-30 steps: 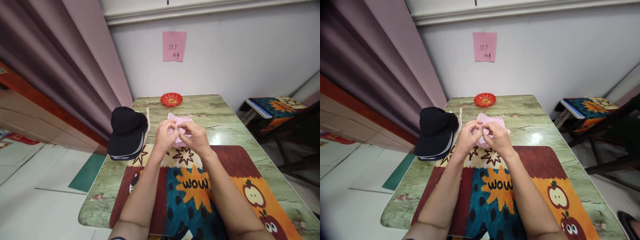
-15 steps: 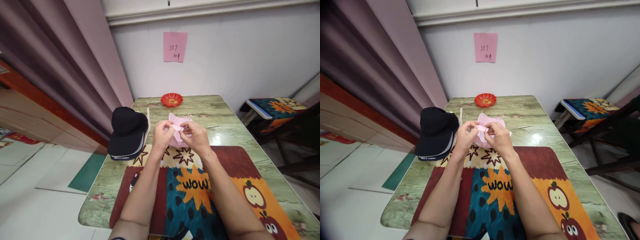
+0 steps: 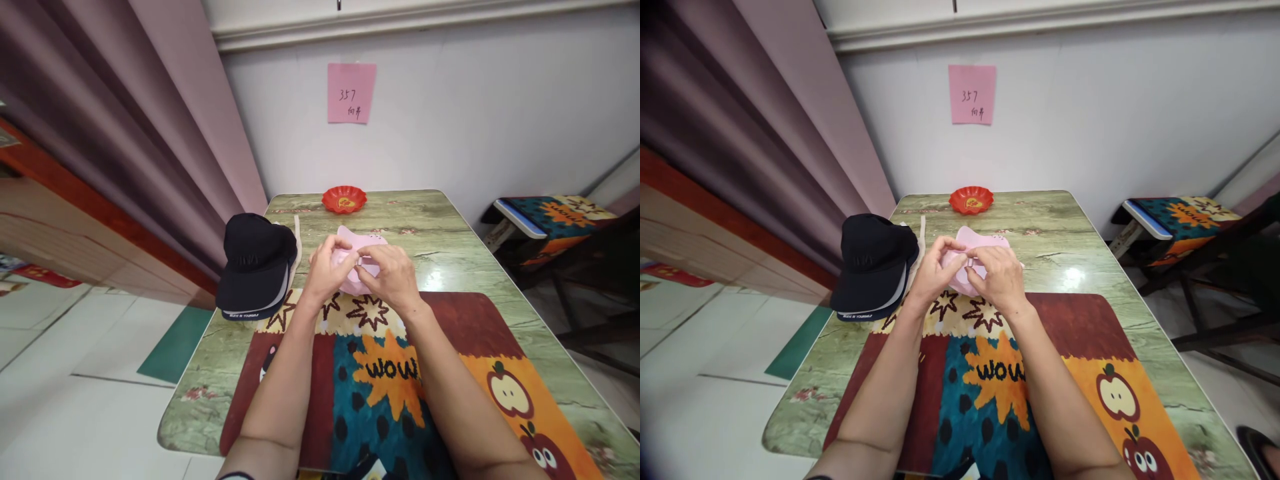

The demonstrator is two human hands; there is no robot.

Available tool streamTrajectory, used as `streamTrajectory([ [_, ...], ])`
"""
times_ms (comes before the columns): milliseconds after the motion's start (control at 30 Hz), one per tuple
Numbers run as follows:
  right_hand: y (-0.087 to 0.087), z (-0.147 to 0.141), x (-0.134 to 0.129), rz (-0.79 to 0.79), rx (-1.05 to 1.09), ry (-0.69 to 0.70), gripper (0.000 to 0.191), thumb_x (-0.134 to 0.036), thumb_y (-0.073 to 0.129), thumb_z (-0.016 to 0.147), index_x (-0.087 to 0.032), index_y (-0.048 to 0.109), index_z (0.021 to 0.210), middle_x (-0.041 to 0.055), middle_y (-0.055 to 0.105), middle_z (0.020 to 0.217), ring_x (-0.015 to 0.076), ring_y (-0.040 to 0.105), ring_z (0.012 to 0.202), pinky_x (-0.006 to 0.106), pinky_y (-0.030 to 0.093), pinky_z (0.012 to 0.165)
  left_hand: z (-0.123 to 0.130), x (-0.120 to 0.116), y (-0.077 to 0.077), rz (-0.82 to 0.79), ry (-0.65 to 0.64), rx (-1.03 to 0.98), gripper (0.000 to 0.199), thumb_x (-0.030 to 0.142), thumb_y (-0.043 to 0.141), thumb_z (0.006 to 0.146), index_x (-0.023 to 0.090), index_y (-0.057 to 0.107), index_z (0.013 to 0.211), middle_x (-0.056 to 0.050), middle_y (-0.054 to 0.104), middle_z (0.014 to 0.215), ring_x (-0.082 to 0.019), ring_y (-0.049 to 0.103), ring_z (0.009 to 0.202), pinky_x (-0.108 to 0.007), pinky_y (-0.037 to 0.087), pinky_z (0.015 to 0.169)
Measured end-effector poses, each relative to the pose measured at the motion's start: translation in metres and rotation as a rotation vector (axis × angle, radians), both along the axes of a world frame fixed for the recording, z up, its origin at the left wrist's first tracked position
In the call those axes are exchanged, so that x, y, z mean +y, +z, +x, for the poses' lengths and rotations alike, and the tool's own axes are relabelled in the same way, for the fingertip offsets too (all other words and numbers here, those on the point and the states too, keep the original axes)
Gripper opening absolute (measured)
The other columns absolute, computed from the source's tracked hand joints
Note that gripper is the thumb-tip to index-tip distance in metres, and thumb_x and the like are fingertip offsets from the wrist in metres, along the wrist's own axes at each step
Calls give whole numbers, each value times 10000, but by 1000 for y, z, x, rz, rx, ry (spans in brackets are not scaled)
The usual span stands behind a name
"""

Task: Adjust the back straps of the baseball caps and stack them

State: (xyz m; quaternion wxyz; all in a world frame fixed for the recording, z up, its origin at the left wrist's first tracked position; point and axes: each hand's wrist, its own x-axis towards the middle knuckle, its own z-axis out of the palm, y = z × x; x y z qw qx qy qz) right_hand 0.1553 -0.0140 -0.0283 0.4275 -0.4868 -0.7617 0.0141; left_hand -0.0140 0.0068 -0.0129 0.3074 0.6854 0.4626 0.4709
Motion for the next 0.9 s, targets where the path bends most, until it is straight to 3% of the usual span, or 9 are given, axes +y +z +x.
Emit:
streamTrajectory([
  [67, -1, 0, 0, 13, 7, 23, 142, -245, 618, 872, -258, 671, 1003, 39, 782, 1036, 262, 723, 998, 522, 366, 1151, 0, 1, -1, -48, -38, 2, 118, 308, 701, 803, 221, 625, 780, -32, 712, 882, -230, 641, 947, -356, 492, 917],
  [167, -1, 0, 0, -21, 53, 50, 145, -258, 616, 857, -269, 654, 996, 18, 786, 1017, 250, 739, 938, 586, 245, 1224, -1, 3, -4, -97, -101, -58, 182, 337, 701, 802, 210, 604, 716, -26, 683, 811, -217, 633, 892, -334, 500, 866],
  [333, -3, 0, 0, -68, 72, 33, 137, -270, 642, 796, -263, 639, 933, 2, 786, 914, 238, 741, 799, 603, 222, 1234, -2, 5, -8, -127, -185, -206, 173, 297, 684, 795, 198, 564, 719, -62, 717, 942, -238, 653, 1045, -360, 478, 968],
  [433, -3, 0, 1, -71, 69, 14, 145, -271, 645, 764, -258, 624, 907, -2, 775, 876, 236, 730, 769, 606, 246, 1225, -1, 3, -7, -108, -157, -184, 154, 261, 662, 807, 201, 550, 720, -76, 726, 968, -264, 604, 1228, -388, 424, 1063],
  [533, -1, 1, 0, -73, 100, 33, 139, -274, 643, 771, -261, 625, 908, -9, 770, 876, 229, 729, 776, 600, 275, 1217, -2, 1, -3, -101, -179, -143, 135, 255, 638, 842, 204, 549, 754, -79, 728, 1018, -258, 588, 1263, -381, 413, 1071],
  [633, 2, 5, 1, -93, 117, 72, 166, -265, 634, 809, -269, 650, 975, -7, 781, 940, 226, 744, 850, 590, 277, 1218, -4, 0, 0, -121, -211, -113, 154, 287, 644, 855, 205, 549, 766, -62, 712, 968, -235, 634, 1105, -346, 449, 986],
  [767, 0, 20, 6, -199, 63, 103, 352, -284, 676, 826, -264, 666, 1177, 25, 793, 1013, 274, 736, 1017, 637, 264, 1196, -11, 5, -3, -191, -203, -215, 223, 358, 679, 839, 202, 532, 778, -18, 640, 842, -162, 585, 784, -268, 449, 735],
  [833, -3, 28, 9, -258, 55, 72, 315, -324, 695, 832, -256, 697, 1139, 36, 795, 1015, 297, 732, 990, 657, 293, 1161, -17, 9, -6, -210, -182, -275, 246, 378, 697, 828, 201, 531, 789, -9, 626, 835, -141, 547, 727, -245, 412, 665],
  [900, -5, 35, 11, -315, 110, 84, 207, -369, 694, 844, -242, 732, 1004, 37, 794, 979, 283, 727, 902, 580, 431, 1063, -22, 12, -10, -225, -170, -286, 262, 387, 716, 812, 198, 536, 789, -11, 623, 830, -137, 535, 718, -238, 394, 643],
])
